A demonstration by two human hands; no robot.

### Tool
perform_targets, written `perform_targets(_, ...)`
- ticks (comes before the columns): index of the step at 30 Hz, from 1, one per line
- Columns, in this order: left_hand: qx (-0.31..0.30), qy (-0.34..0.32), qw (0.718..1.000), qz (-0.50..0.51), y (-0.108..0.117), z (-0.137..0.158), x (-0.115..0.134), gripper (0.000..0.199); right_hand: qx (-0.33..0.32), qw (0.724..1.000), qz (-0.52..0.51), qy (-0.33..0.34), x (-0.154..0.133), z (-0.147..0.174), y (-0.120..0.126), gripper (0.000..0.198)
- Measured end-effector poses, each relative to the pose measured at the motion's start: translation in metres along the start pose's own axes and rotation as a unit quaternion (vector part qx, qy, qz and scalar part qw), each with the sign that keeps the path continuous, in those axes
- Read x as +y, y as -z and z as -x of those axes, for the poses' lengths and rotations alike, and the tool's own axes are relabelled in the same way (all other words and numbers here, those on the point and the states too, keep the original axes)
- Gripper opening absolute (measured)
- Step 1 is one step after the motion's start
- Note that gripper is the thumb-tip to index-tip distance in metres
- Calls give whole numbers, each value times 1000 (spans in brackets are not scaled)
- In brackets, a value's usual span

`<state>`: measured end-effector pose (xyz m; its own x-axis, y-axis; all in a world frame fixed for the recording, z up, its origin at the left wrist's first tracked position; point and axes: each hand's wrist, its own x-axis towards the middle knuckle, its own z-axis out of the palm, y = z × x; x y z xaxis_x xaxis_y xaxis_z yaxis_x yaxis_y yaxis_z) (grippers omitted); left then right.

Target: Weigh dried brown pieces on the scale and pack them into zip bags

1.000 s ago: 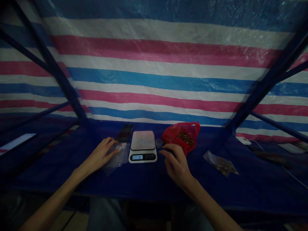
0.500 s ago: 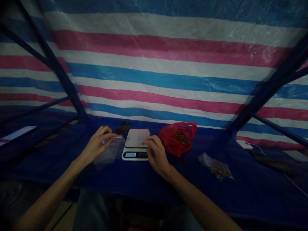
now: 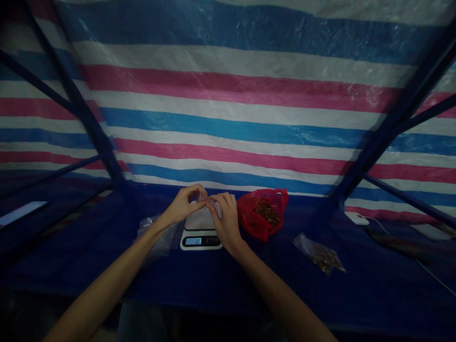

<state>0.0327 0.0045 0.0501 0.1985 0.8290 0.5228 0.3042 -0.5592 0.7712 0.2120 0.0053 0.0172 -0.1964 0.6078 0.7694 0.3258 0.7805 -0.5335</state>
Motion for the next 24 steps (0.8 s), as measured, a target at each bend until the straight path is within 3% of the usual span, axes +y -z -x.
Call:
perform_targets(7,-23,63,991,114,8,14,-8,28,-26,1000,11,-7,12,4,17,17)
perform_targets(11,-58,56,989,120,12,18,-4,29,-61,998,21,-12,8,5,16,24)
perform_targets(16,-104,104,980,137,9,20,-4,32,-80,997,4,-22,4,10,10,27)
perform_targets(24,-129,127,970,162,7,21,-2,34,-61,998,33,-5,5,11,11,29)
